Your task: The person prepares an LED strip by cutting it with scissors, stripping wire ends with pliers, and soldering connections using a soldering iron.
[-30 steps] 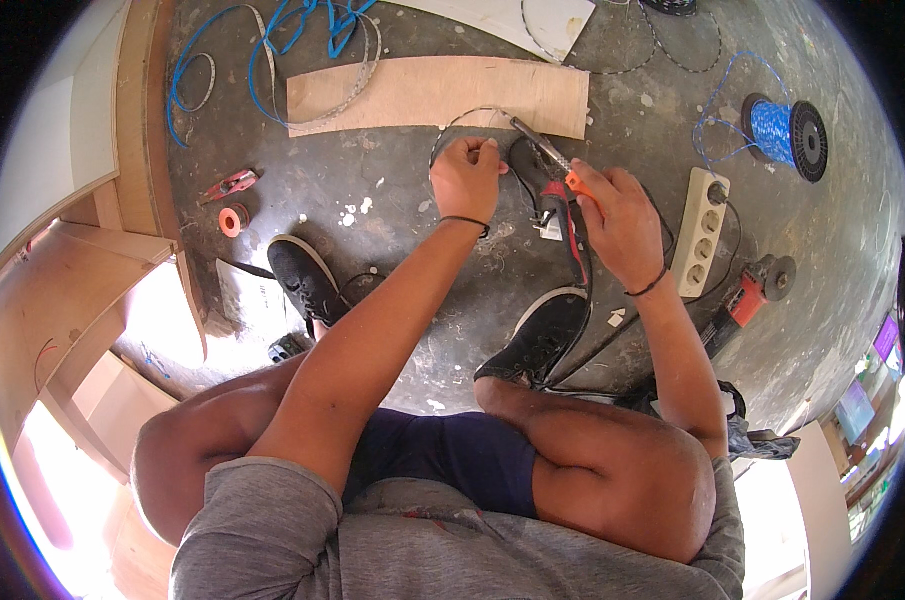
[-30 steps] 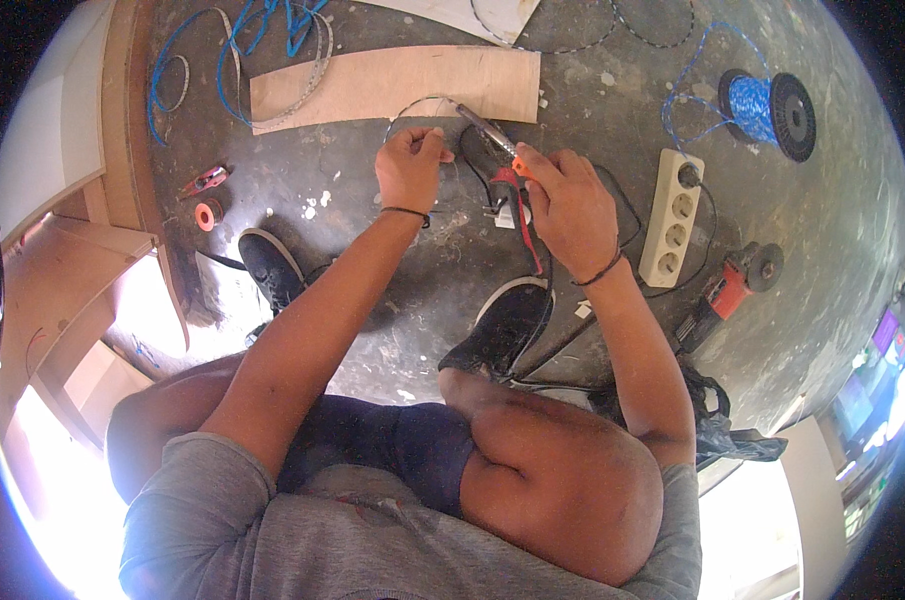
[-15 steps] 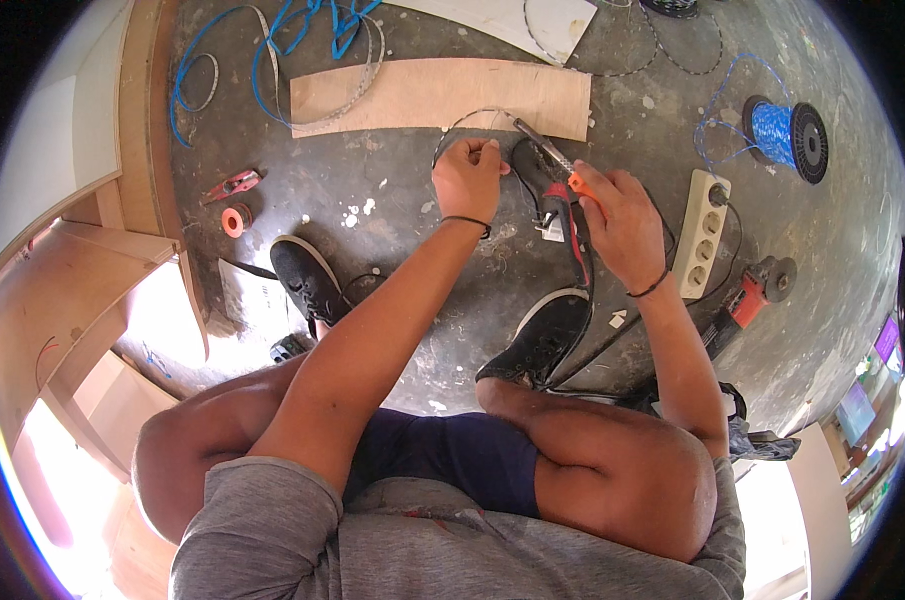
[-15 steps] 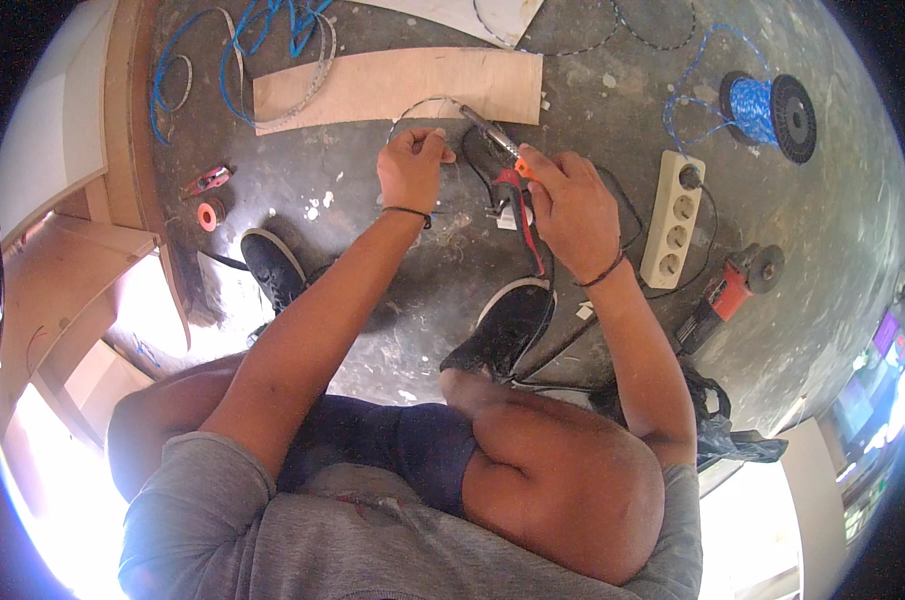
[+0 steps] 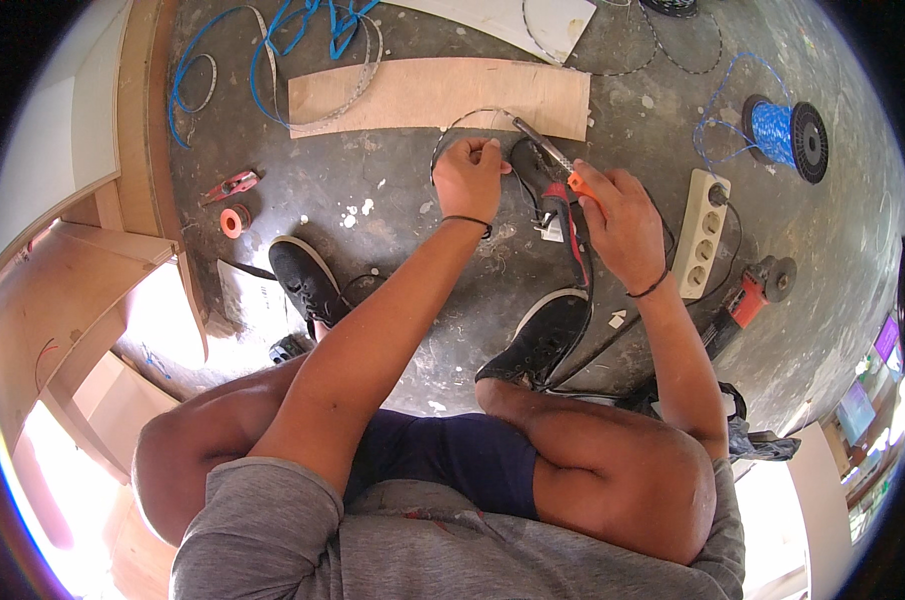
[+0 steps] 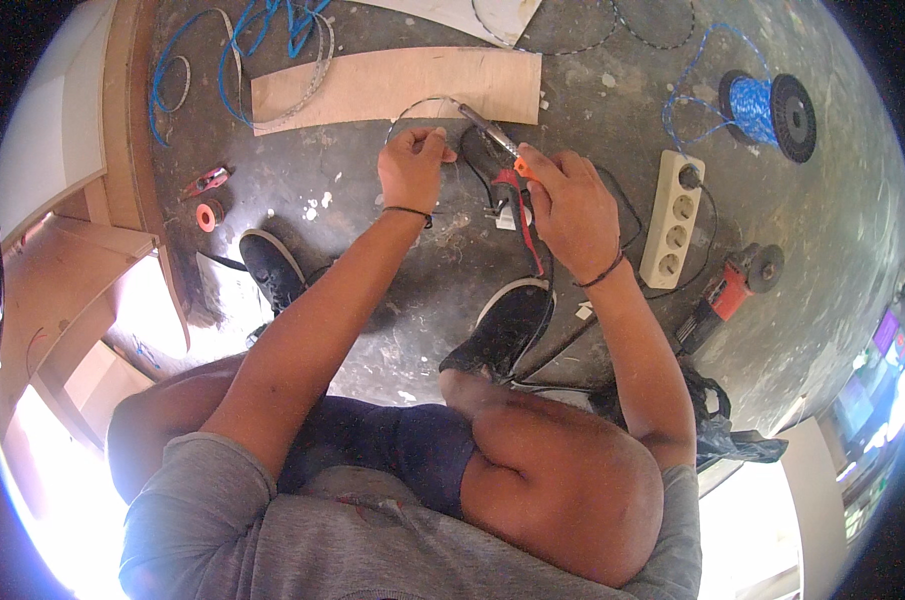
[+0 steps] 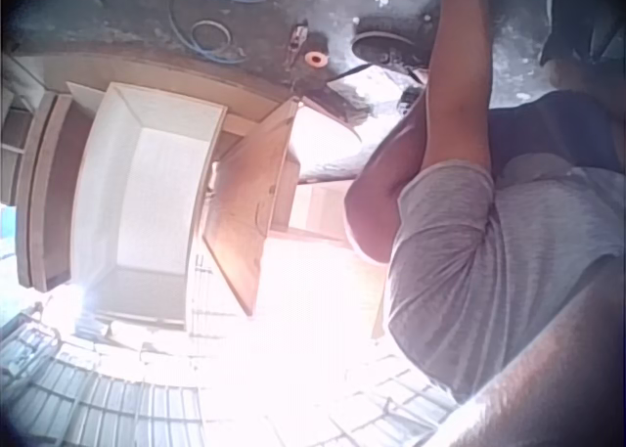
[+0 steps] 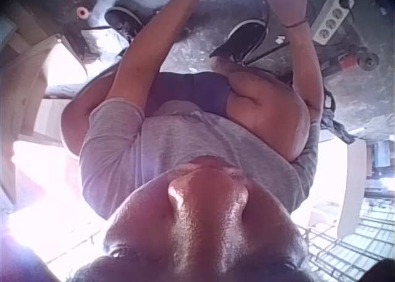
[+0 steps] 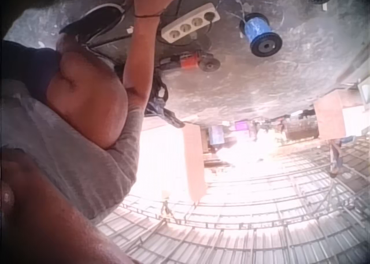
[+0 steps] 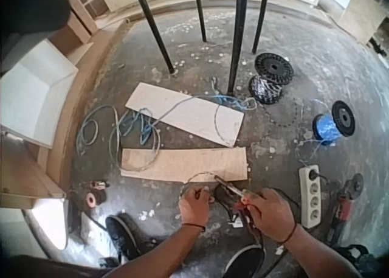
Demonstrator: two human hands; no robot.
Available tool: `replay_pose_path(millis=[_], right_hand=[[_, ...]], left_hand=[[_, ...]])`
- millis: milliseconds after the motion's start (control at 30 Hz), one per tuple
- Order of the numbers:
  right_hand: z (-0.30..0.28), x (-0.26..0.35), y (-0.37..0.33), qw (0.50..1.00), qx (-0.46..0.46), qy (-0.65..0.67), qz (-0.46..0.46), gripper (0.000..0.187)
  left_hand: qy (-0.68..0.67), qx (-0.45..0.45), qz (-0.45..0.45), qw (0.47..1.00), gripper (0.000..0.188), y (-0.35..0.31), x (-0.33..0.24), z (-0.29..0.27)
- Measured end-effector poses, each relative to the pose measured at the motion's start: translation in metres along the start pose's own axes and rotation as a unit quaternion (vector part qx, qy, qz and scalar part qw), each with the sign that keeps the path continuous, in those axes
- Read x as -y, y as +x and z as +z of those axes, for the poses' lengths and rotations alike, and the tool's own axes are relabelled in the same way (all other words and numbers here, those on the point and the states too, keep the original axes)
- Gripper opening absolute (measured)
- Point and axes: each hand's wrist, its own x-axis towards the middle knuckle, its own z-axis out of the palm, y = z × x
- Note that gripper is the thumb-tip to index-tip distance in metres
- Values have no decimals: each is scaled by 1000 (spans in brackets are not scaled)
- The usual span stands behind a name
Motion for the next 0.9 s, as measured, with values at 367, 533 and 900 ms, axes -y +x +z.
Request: replay_pose_path(millis=[367,533,900], right_hand=[[1,0,0,1000,2,3,-3,36],[1,0,0,1000,-1,6,-3,36],[1,1,0,1000,12,3,4,37]], left_hand=[[14,-3,-14,1000,24,-2,-1,1],[12,-4,-15,1000,25,-2,-2,2],[0,-7,-25,1000,24,-2,-2,3]])
